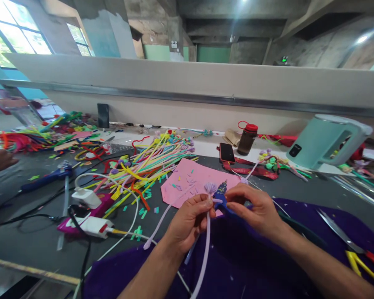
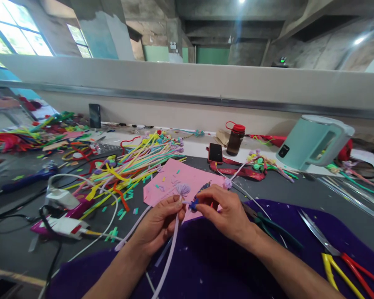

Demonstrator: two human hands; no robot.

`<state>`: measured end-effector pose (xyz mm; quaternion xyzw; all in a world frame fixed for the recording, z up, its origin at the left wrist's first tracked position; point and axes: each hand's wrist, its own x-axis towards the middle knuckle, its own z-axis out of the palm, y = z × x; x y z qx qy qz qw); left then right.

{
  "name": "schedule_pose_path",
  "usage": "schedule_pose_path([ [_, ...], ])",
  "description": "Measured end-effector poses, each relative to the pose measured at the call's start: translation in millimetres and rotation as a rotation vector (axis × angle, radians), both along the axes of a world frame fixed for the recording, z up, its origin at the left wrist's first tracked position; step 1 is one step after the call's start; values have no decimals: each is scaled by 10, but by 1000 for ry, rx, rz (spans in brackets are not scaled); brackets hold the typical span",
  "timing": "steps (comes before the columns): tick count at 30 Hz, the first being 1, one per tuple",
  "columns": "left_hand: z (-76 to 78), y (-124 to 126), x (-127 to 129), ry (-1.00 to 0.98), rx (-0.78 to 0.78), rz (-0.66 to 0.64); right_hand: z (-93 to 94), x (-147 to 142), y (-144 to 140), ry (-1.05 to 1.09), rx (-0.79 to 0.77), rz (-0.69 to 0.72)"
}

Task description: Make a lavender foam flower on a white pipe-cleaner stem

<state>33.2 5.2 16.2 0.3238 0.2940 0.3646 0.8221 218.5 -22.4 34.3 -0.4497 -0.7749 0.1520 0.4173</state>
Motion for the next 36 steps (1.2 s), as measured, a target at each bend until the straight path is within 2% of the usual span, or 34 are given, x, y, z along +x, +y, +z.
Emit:
schedule_pose_path([
  [6,-8,-21,39,75,7,-36,31,-81,-68,19,98,66],
  [14,-23,-25,51,93,48,-88,41,-76,-73,-20,60,89],
  [18,-71,-11,49,147,72,-172,182,43,-91,-97,33,127],
  [23,-90,0,43,230,78,-298,340,250,-57,-241,78,210],
  [28,-66,-12,52,299,97,-353,334,280,-14,-362,27,294],
  [36,-88,-30,84,363,143,-385,356,231,-51,-419,-1,316],
])
